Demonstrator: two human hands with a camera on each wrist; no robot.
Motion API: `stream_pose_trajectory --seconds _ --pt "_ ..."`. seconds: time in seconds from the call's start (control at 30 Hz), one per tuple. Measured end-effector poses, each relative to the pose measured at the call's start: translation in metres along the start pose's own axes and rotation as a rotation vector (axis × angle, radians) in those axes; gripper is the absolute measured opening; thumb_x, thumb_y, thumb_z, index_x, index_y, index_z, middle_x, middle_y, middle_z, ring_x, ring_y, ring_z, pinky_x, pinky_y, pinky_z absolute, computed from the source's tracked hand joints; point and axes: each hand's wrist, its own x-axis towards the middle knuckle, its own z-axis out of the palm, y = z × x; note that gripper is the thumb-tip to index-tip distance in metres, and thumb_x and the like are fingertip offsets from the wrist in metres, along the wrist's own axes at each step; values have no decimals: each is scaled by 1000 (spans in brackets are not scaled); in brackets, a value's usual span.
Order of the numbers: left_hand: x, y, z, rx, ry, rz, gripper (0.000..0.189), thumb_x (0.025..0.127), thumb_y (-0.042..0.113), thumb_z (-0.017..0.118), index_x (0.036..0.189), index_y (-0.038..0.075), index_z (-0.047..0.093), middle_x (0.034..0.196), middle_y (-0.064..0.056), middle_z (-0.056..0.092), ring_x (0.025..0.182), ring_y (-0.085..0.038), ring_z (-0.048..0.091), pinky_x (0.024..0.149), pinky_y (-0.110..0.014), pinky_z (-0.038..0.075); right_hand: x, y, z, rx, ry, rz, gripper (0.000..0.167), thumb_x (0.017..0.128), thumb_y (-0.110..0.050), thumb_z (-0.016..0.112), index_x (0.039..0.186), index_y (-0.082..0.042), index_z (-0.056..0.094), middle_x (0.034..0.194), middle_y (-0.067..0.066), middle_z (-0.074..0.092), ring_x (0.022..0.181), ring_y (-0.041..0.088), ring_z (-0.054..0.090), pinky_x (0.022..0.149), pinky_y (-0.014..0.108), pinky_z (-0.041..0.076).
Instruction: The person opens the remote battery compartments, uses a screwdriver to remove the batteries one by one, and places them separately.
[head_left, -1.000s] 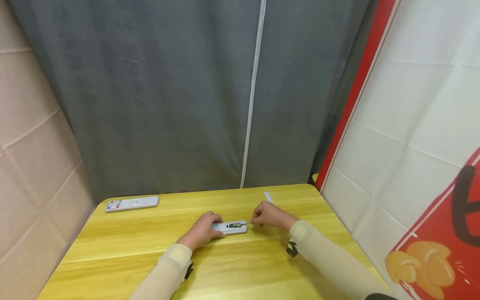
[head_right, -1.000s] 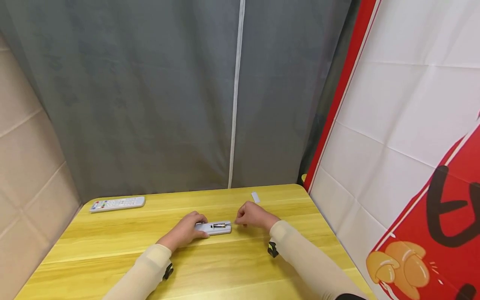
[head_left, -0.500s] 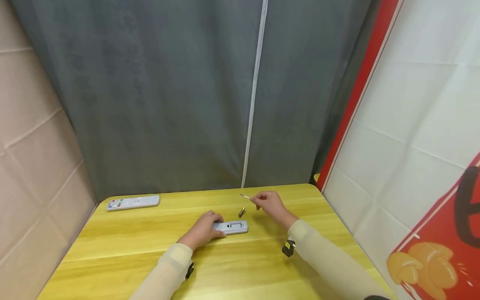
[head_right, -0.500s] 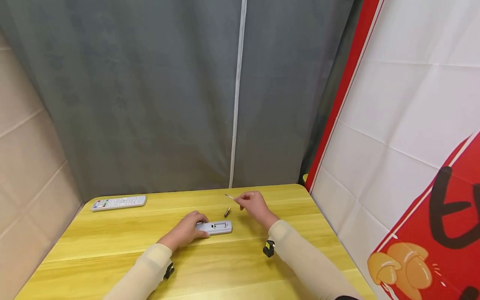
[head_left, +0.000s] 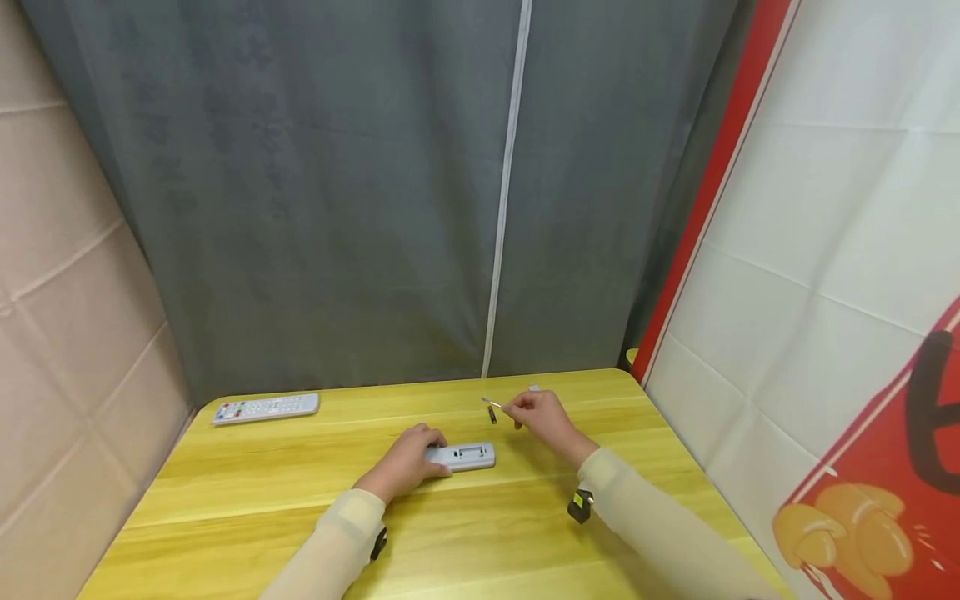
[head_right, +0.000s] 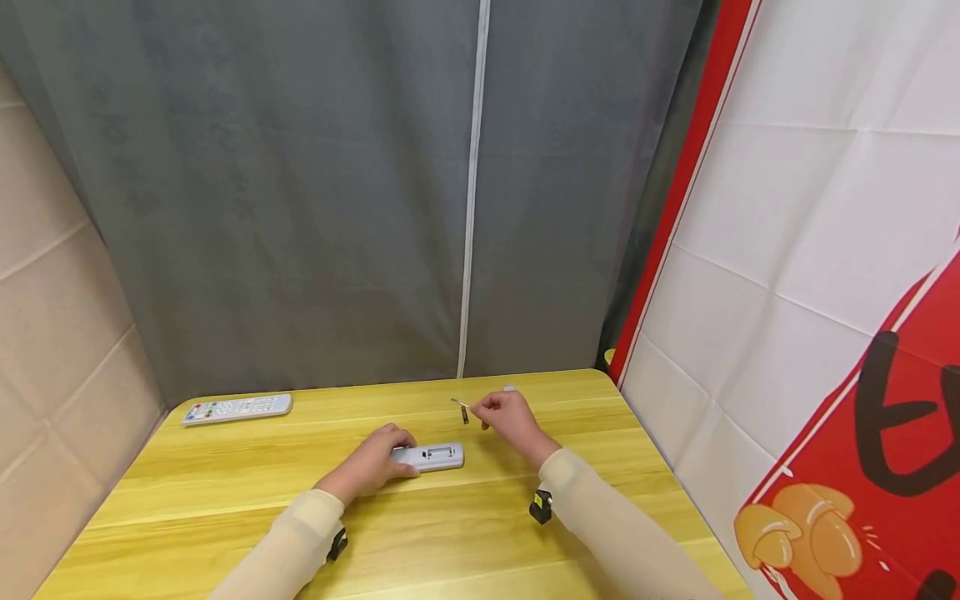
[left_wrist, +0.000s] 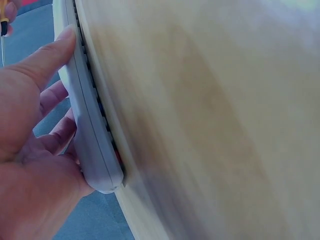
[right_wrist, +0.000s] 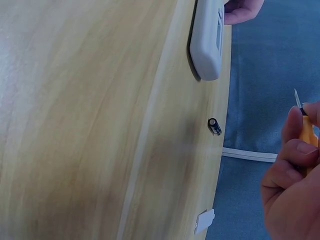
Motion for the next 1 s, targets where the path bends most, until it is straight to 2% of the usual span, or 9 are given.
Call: stream_pose_trajectory --seconds 0.13,0.37,0.57,0.67,0.83,1.0 --pt "0 1 0 0 1 5 39 91 26 95 120 9 75 113 -5 64 102 -21 59 95 -48 53 -2 2 0 3 2 17 16 105 -18 78 92 -9 81 82 4 75 68 14 52 59 26 40" --pt "0 2 0 6 -4 -1 41 91 27 94 122 9 75 114 -5 64 102 -21 59 95 -49 53 -8 4 1 5 36 13 8 103 -9 75 98 -5 80 80 8 74 69 14 55 63 28 44" --pt "0 0 2 5 -2 -2 40 91 27 94 121 9 75 113 -4 64 102 -20 59 95 -48 53 -10 6 2 -12 39 18 7 101 -9 77 94 -7 76 75 0 70 63 12 50 57 25 41" --pt "0 -1 3 4 -2 -3 40 91 28 94 121 10 75 113 -4 64 102 -20 59 95 -48 53 -11 8 2 -26 37 22 9 101 -10 78 93 -8 75 74 -2 69 62 11 52 57 25 43" --pt "-1 -1 2 3 2 -4 40 91 28 94 121 10 75 114 -3 64 103 -20 59 96 -49 53 -14 9 2 -87 61 4 11 101 -12 80 92 -10 74 77 -3 66 67 13 49 62 29 44" --pt "-1 0 2 -4 1 -12 40 91 27 94 122 10 75 113 -2 64 102 -20 59 96 -48 53 -18 9 0 -195 119 -14 12 101 -14 79 92 -12 73 84 -2 67 74 16 50 70 34 45"
